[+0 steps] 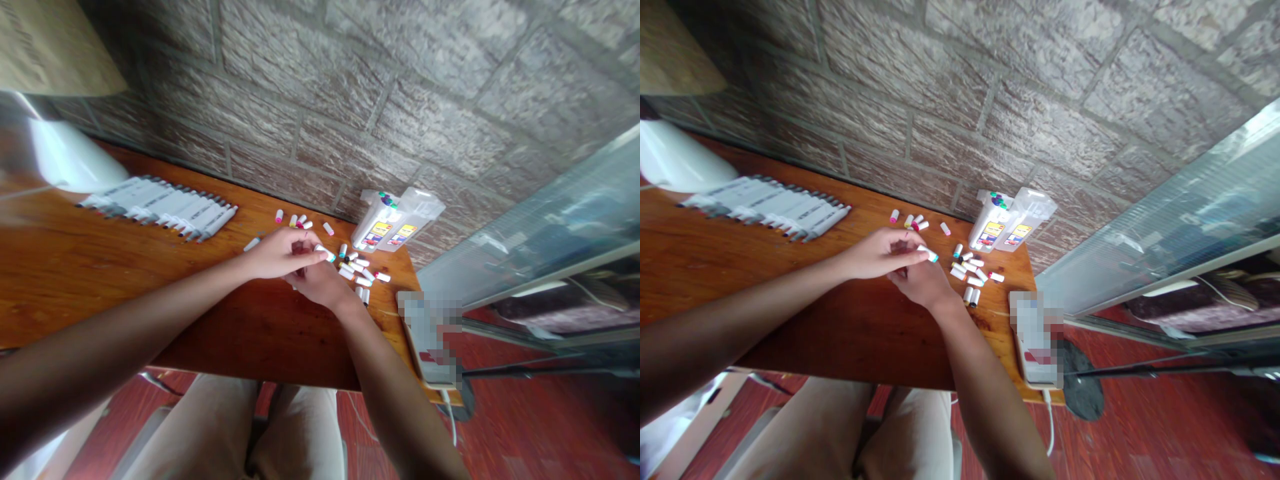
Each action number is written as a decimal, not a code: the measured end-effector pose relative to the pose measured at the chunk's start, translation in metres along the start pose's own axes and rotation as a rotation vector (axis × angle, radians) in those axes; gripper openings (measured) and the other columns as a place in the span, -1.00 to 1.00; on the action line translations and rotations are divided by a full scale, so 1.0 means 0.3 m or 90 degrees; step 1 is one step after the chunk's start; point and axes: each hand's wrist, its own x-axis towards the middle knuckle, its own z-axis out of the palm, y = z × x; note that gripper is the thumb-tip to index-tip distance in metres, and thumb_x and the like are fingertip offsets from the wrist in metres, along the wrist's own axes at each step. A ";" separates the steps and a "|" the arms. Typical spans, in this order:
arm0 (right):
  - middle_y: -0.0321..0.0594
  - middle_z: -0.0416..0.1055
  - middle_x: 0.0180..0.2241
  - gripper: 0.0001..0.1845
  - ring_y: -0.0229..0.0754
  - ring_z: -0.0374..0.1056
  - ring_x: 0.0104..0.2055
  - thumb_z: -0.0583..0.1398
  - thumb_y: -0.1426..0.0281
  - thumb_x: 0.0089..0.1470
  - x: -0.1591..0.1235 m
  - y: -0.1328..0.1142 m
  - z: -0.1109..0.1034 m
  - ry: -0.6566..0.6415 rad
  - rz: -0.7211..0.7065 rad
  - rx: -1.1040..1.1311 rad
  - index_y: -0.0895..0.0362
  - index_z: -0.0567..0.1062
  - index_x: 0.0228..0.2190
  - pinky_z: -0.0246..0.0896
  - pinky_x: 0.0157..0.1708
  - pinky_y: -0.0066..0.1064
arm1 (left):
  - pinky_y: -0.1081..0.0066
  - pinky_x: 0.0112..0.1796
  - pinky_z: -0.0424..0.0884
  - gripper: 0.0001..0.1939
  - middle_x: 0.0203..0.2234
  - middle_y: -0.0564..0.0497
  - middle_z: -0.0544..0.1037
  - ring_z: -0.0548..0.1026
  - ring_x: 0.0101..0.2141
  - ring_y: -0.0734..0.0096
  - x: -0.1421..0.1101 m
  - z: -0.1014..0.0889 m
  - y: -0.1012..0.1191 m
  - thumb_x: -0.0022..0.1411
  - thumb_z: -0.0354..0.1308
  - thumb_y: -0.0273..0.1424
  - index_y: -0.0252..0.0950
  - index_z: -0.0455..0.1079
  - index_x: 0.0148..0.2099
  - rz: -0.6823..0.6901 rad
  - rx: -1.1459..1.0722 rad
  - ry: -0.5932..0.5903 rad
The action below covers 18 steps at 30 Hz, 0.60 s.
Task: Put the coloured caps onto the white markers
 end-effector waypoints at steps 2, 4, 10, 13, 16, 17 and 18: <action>0.00 0.53 0.00 -0.72 -0.05 0.46 -0.01 0.24 0.40 0.22 0.002 0.001 0.000 -0.003 0.007 -0.008 0.22 0.51 -0.04 0.40 0.05 -0.22 | 0.43 -0.30 0.44 -0.60 -0.37 -0.04 0.64 0.55 -0.35 0.36 0.001 -0.001 -0.001 0.26 0.27 -0.07 -0.36 0.55 -0.20 -0.001 -0.011 -0.002; -0.02 0.53 -0.02 -0.74 -0.07 0.46 -0.03 0.25 0.40 0.22 0.002 0.003 -0.001 -0.003 0.007 -0.013 0.21 0.51 -0.06 0.40 0.03 -0.24 | 0.42 -0.28 0.45 -0.59 -0.35 -0.05 0.65 0.56 -0.33 0.35 0.002 -0.002 -0.002 0.26 0.28 -0.06 -0.36 0.55 -0.19 -0.001 -0.011 -0.004; -0.01 0.53 0.00 -0.75 -0.05 0.46 0.00 0.24 0.43 0.21 0.000 0.001 -0.002 0.009 -0.009 -0.008 0.20 0.51 -0.06 0.41 0.05 -0.22 | 0.42 -0.28 0.45 -0.58 -0.36 -0.04 0.64 0.56 -0.33 0.35 0.002 -0.005 -0.003 0.27 0.27 -0.05 -0.35 0.57 -0.18 0.003 0.003 -0.008; 0.02 0.51 0.03 -0.72 -0.02 0.45 0.05 0.22 0.46 0.22 0.002 0.001 0.000 0.016 -0.023 -0.004 0.22 0.50 -0.03 0.41 0.10 -0.19 | 0.42 -0.28 0.45 -0.57 -0.36 -0.05 0.64 0.56 -0.32 0.33 0.001 -0.007 0.002 0.26 0.27 -0.04 -0.36 0.56 -0.19 -0.005 0.004 -0.013; 0.03 0.51 0.04 -0.71 -0.01 0.44 0.10 0.22 0.48 0.22 0.003 0.005 0.006 0.019 -0.039 0.000 0.22 0.51 -0.01 0.41 0.14 -0.17 | 0.42 -0.30 0.43 -0.58 -0.37 -0.05 0.64 0.55 -0.34 0.34 -0.002 -0.009 0.011 0.26 0.25 -0.05 -0.36 0.55 -0.18 -0.012 0.022 -0.026; 0.02 0.51 0.05 -0.71 -0.01 0.44 0.11 0.22 0.48 0.22 0.003 0.007 0.008 0.021 -0.043 0.002 0.21 0.51 -0.01 0.40 0.15 -0.16 | 0.42 -0.31 0.42 -0.59 -0.37 -0.05 0.63 0.54 -0.35 0.35 -0.002 -0.010 0.014 0.27 0.24 -0.06 -0.36 0.55 -0.19 -0.012 0.033 -0.029; 0.01 0.51 0.05 -0.71 -0.01 0.44 0.11 0.21 0.48 0.22 0.002 0.009 0.010 0.022 -0.047 0.004 0.20 0.52 -0.01 0.40 0.16 -0.16 | 0.43 -0.32 0.40 -0.60 -0.39 -0.04 0.62 0.53 -0.37 0.36 -0.003 -0.011 0.017 0.27 0.24 -0.07 -0.36 0.54 -0.20 -0.010 0.046 -0.031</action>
